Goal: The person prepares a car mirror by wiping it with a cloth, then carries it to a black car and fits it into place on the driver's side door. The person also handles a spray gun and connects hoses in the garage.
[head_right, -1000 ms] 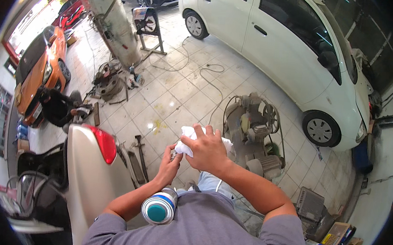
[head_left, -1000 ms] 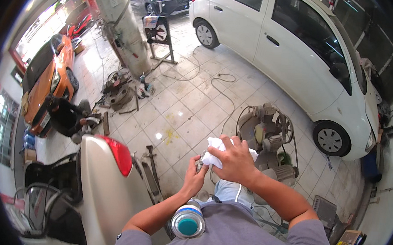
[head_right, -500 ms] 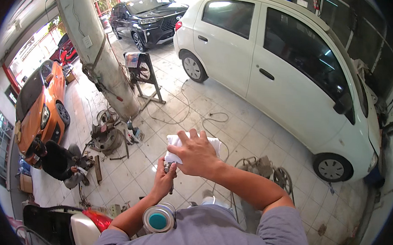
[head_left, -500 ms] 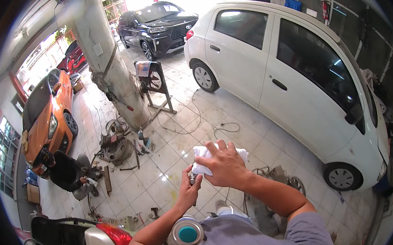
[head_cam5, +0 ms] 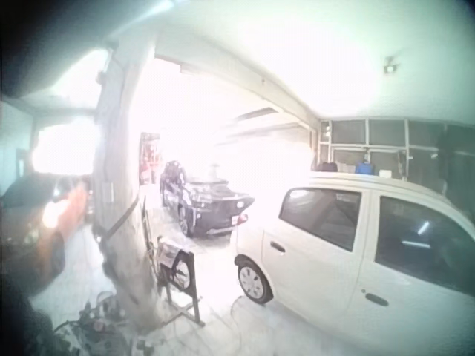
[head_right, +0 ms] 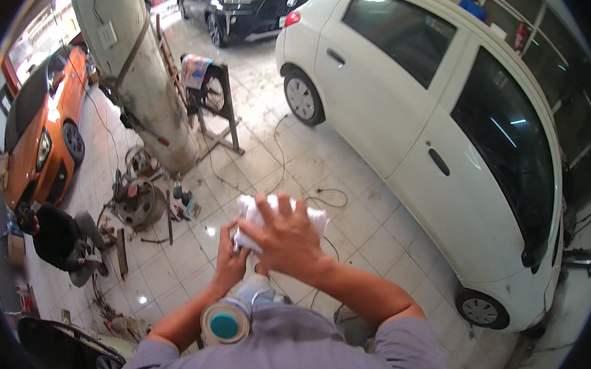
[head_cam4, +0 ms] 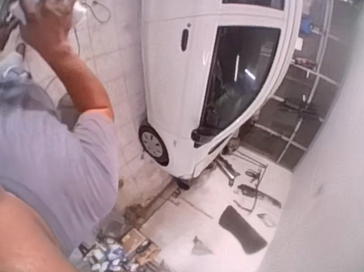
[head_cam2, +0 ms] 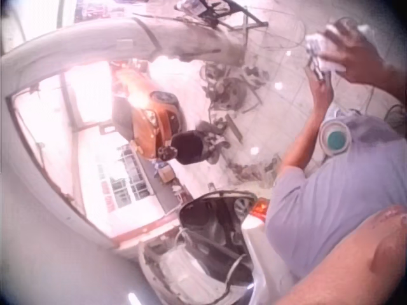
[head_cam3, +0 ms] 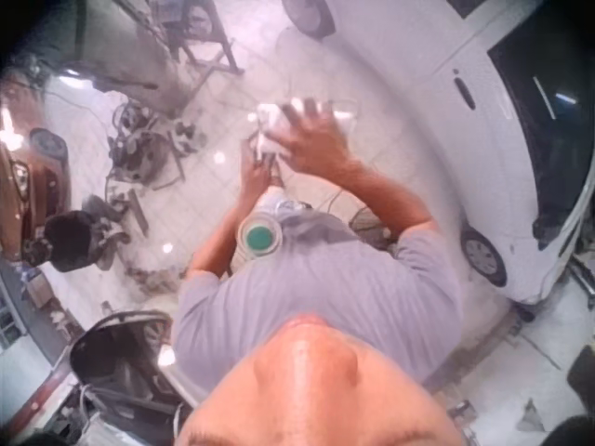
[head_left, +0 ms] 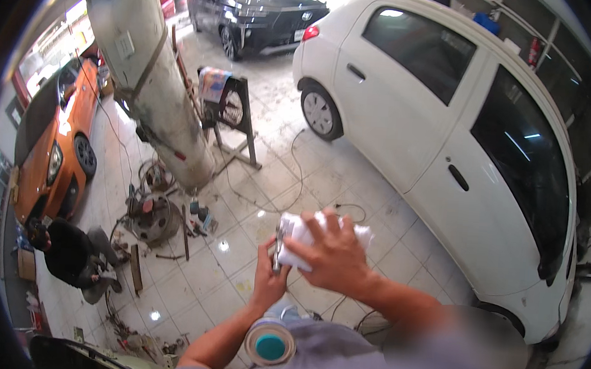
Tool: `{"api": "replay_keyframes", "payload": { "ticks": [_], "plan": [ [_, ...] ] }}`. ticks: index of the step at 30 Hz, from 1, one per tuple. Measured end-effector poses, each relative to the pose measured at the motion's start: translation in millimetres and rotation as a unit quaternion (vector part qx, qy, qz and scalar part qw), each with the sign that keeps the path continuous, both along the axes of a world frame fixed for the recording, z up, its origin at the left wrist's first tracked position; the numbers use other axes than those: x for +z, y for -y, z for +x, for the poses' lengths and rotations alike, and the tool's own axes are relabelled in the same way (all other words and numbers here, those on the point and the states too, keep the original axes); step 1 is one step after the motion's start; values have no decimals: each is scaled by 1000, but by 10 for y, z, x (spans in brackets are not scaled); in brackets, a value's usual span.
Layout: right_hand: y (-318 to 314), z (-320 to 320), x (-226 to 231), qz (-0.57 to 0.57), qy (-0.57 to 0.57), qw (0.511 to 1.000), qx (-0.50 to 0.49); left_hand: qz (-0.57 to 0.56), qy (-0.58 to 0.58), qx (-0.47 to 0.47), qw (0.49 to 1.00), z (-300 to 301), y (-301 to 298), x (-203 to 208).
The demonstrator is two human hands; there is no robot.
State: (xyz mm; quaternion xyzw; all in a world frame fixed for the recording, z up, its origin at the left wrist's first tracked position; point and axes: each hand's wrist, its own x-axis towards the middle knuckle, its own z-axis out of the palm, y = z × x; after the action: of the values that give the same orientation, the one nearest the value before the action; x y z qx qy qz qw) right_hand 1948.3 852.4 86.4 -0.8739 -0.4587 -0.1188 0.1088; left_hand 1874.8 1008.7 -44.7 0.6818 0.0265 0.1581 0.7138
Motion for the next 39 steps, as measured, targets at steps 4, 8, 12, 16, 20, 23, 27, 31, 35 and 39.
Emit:
{"api": "replay_keyframes", "payload": {
  "ticks": [4,8,12,16,20,23,27,31,35,39],
  "plan": [
    [-478,1265,-208,-3,-44,999,-31,-9,-157,-75,985,1085,-565,-101],
    [-962,2154,116,14,1,999,-35,36,-39,-35,998,2244,-1047,190],
    [-1198,3266,-184,25,-34,998,-39,-29,-123,-84,988,3156,-1304,-266],
    [-1438,4312,-67,7,-2,999,-32,7,-130,-65,989,4341,-1566,-24],
    [-1635,5506,-251,10,-3,1000,-9,-10,-70,-29,997,5447,-1728,-278],
    [-1876,6509,-14,27,27,999,27,1,-102,38,994,6422,-1886,-179],
    [-2286,7872,-161,-39,-63,995,68,2,-109,113,988,7406,-2121,-248],
    [-3021,8859,-86,-41,-121,991,42,-53,-89,200,974,8328,-2402,-282],
    [-3776,9929,-95,-87,-167,982,15,-102,-114,229,961,9317,-2865,-364],
    [-4531,11080,-98,-167,-200,965,-17,-155,-70,242,955,10401,-3352,-410]
  ]
}}
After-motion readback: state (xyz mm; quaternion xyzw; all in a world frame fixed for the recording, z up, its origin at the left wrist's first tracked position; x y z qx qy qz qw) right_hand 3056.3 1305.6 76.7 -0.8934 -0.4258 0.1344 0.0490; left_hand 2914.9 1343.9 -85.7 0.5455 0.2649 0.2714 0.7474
